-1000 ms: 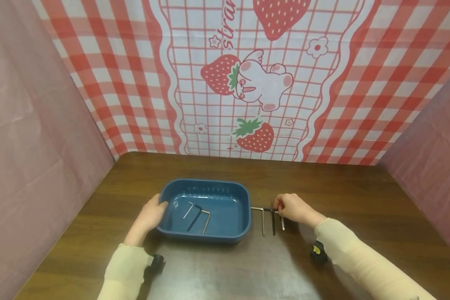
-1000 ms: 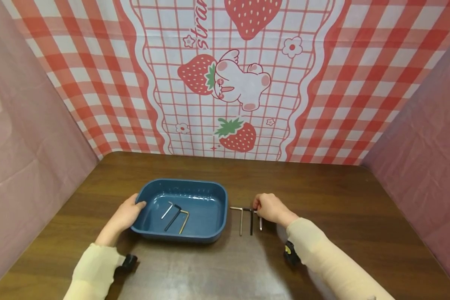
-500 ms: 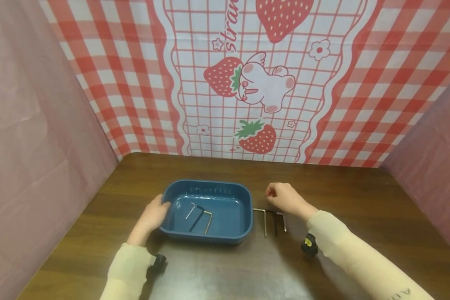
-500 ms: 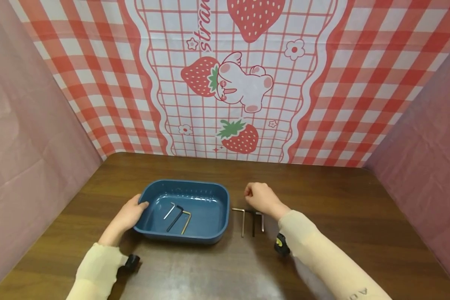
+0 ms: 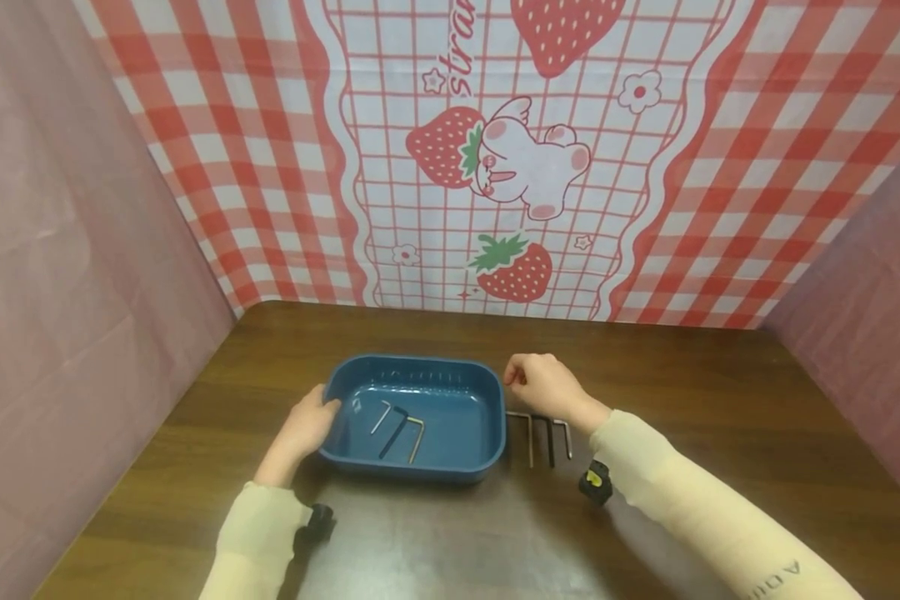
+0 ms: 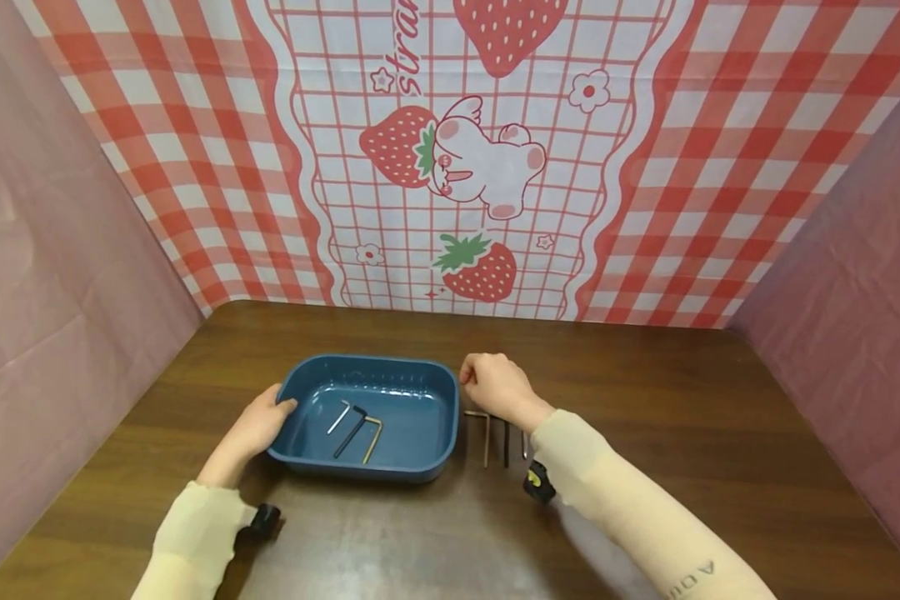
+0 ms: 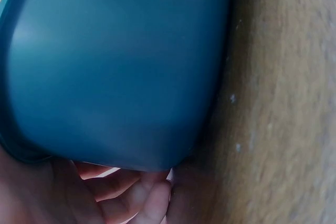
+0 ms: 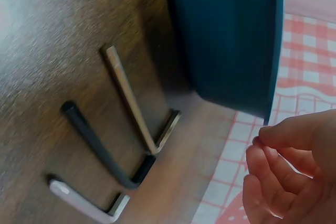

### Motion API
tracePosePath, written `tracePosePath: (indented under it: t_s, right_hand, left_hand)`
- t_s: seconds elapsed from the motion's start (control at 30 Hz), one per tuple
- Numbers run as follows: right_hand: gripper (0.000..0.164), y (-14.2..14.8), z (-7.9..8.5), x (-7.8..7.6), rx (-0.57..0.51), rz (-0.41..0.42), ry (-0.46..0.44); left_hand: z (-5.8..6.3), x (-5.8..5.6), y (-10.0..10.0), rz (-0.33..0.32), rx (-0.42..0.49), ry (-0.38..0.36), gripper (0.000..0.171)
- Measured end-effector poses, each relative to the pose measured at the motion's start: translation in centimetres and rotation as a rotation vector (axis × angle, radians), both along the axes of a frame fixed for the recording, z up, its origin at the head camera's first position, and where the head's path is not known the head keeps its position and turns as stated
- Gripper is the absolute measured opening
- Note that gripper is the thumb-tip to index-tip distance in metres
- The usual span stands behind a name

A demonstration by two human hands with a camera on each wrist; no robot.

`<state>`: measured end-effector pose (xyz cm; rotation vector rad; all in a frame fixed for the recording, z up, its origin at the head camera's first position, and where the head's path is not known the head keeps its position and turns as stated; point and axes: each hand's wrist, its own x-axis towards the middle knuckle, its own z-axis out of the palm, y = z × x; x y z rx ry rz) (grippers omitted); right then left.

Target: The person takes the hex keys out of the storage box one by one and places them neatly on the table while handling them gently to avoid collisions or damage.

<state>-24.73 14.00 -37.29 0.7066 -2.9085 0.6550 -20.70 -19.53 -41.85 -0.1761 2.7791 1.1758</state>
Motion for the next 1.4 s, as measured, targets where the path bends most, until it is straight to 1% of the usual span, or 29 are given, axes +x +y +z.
tracePosePath:
  t_s: [0.13, 0.33, 0.43, 0.67, 0.83, 0.97, 1.07, 1.2, 1.4]
  right_hand:
    - [0.005, -0.6, 0.3, 0.2, -0.004, -0.026, 0.004]
    - [0.004, -1.4, 0.7, 0.4, 0.004, -0.067, 0.013]
    - [0.004, -1.9, 1.0, 0.4, -0.002, -0.067, 0.02]
    - [0.004, -3.6, 1.1, 0.9, 0.006, -0.018, 0.051]
    - [0.004, -4.9, 0.8, 1.3, 0.048, 0.009, 0.027]
    - [0.004, -6.0, 0.6, 1.4, 0.082, 0.059, 0.015]
    - [0.007, -6.9, 0.6, 1.7, 0.115, 0.118, -0.041]
    - [0.016, -8.1, 0.5, 2.2, 0.194, 0.184, -0.125]
    - [0.018, -9.2, -0.5, 2.6, 0.257, 0.215, -0.146]
  left_hand:
    - [0.0, 0.0, 0.0, 0.002, -0.004, -0.001, 0.044]
    - [-0.1, 0.0, 0.0, -0.002, -0.006, 0.017, 0.043]
    - [-0.1, 0.0, 0.0, -0.003, -0.006, 0.021, 0.043]
    - [0.0, 0.0, 0.0, -0.006, -0.004, 0.015, 0.043]
    - [0.0, 0.1, 0.1, -0.006, -0.009, 0.012, 0.044]
    - [0.1, 0.2, 0.1, -0.006, -0.011, 0.023, 0.044]
    - [0.2, 0.1, 0.1, -0.008, -0.013, 0.032, 0.044]
    - [0.1, 0.1, 0.1, -0.009, -0.013, 0.032, 0.045]
    - [0.0, 0.1, 0.1, -0.008, -0.004, 0.027, 0.044]
